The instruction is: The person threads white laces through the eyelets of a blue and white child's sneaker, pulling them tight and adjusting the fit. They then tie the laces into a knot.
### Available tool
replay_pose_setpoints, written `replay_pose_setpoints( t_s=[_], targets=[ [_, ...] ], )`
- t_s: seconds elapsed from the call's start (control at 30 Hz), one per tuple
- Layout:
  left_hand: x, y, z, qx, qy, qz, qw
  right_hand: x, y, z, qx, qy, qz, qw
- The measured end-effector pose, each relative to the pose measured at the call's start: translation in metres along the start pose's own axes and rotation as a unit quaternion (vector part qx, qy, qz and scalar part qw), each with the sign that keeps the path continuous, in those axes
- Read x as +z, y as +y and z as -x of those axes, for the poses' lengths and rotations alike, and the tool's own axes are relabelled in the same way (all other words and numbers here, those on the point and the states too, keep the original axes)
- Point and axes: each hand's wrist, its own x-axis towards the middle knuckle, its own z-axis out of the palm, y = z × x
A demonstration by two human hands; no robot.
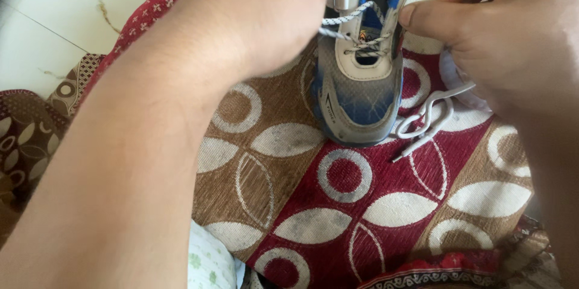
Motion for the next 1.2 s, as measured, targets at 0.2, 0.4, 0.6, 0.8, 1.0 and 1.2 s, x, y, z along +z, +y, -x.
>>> replay_pose_setpoints(
  t_s=[0.2, 0.4, 0.6, 0.8, 1.0, 1.2],
  targets=[
    [-0.007, 0.008, 0.006, -0.106, -0.118, 0.002, 0.987, 0.001, 0.010, -0.002, -0.020, -0.001, -0.080, 0.997],
    [-0.007, 0.007, 0.006, -0.082, -0.076, -0.029, 0.993, 0.005, 0.011, -0.001, -0.024, -0.006, -0.038, 0.999],
    [-0.003, 0.000, 0.006, -0.064, -0.060, -0.008, 0.996, 0.001, -0.011, 0.001, 0.016, -0.028, -0.120, 0.992],
    [-0.004, -0.003, 0.005, -0.038, -0.059, -0.014, 0.997, 0.001, -0.030, 0.012, 0.012, -0.009, -0.028, 1.000],
    [-0.004, -0.001, 0.005, -0.001, -0.036, -0.037, 0.999, 0.007, -0.035, 0.015, 0.028, 0.044, -0.074, 0.996],
    [0.003, 0.003, 0.002, 0.078, -0.001, 0.014, 0.997, 0.008, -0.040, 0.018, 0.042, 0.027, -0.008, 0.999]
  ],
)
